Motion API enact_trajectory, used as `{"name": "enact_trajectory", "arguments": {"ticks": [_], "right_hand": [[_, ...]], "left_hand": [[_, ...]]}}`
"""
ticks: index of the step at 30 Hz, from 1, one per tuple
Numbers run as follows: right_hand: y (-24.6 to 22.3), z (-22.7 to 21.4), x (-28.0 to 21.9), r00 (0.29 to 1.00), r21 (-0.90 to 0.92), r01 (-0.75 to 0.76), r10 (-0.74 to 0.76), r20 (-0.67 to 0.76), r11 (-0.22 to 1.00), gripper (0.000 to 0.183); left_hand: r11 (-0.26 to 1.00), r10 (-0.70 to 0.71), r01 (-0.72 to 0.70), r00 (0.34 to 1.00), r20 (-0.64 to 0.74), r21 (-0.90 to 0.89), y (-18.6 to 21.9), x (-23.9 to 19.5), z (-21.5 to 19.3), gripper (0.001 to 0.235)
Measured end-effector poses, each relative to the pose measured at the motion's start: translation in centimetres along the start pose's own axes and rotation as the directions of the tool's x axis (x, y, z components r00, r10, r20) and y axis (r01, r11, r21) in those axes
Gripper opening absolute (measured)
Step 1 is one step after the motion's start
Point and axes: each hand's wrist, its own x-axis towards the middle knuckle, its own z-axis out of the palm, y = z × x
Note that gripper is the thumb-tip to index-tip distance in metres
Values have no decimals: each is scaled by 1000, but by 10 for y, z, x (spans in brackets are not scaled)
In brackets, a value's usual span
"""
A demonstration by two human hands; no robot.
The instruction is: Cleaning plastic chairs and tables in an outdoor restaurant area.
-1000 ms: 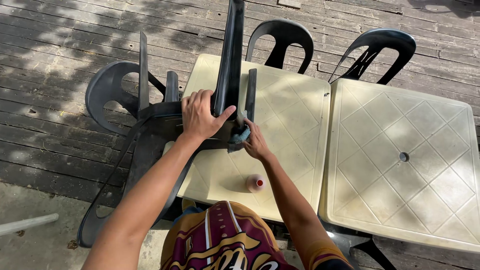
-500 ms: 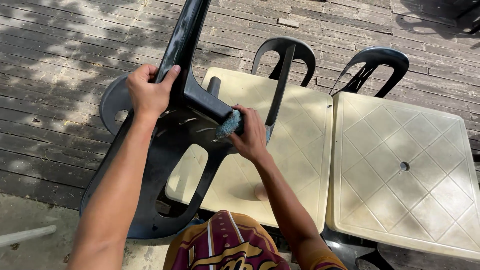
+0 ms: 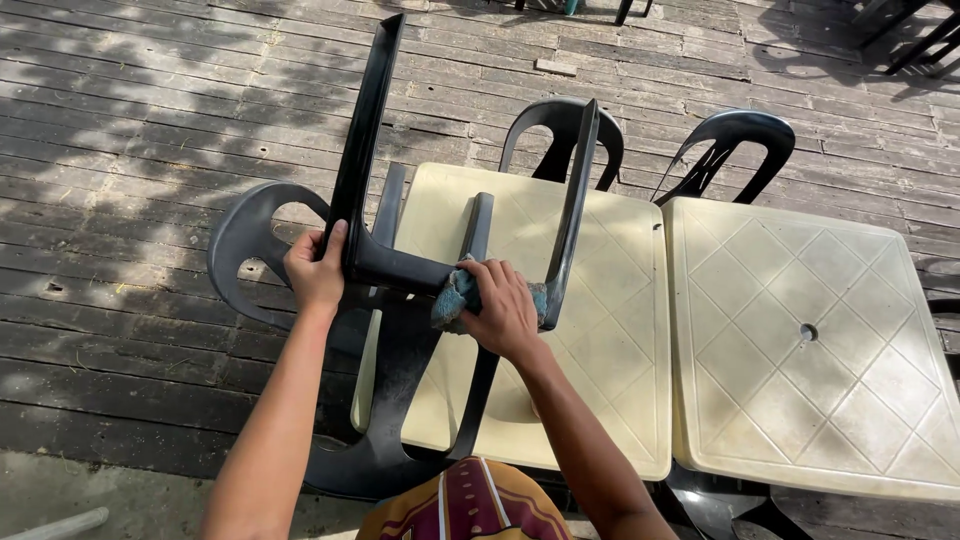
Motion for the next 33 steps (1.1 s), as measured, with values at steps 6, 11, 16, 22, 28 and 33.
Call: {"name": "enact_trajectory", "arguments": {"ticks": [6,11,16,22,28,33], "right_hand": [[-8,-3,2,999,-134,43,-47,-28,990,83],[-15,-6,-3,998,-204,-4,-9,-65,979,81],[-45,10,16,990,-341,-125,96,-100,932,62],[-72,35,41,974,-319,51,-117,-194,946,81],[-43,12,21,948,-255,204,-255,-189,945,78],[19,-8,-22,949,-262,82,-156,-275,962,58]], "left_hand": [[924,357,-343,932,-57,169,56,-10,-1,33],[717,638,-672,739,215,185,110,-27,27,47],[731,614,-679,695,374,62,118,-28,32,32],[754,565,-654,695,445,65,98,-10,8,43],[761,551,-642,718,426,98,70,7,-4,38],[763,556,-641,720,414,89,93,-7,6,35]]}}
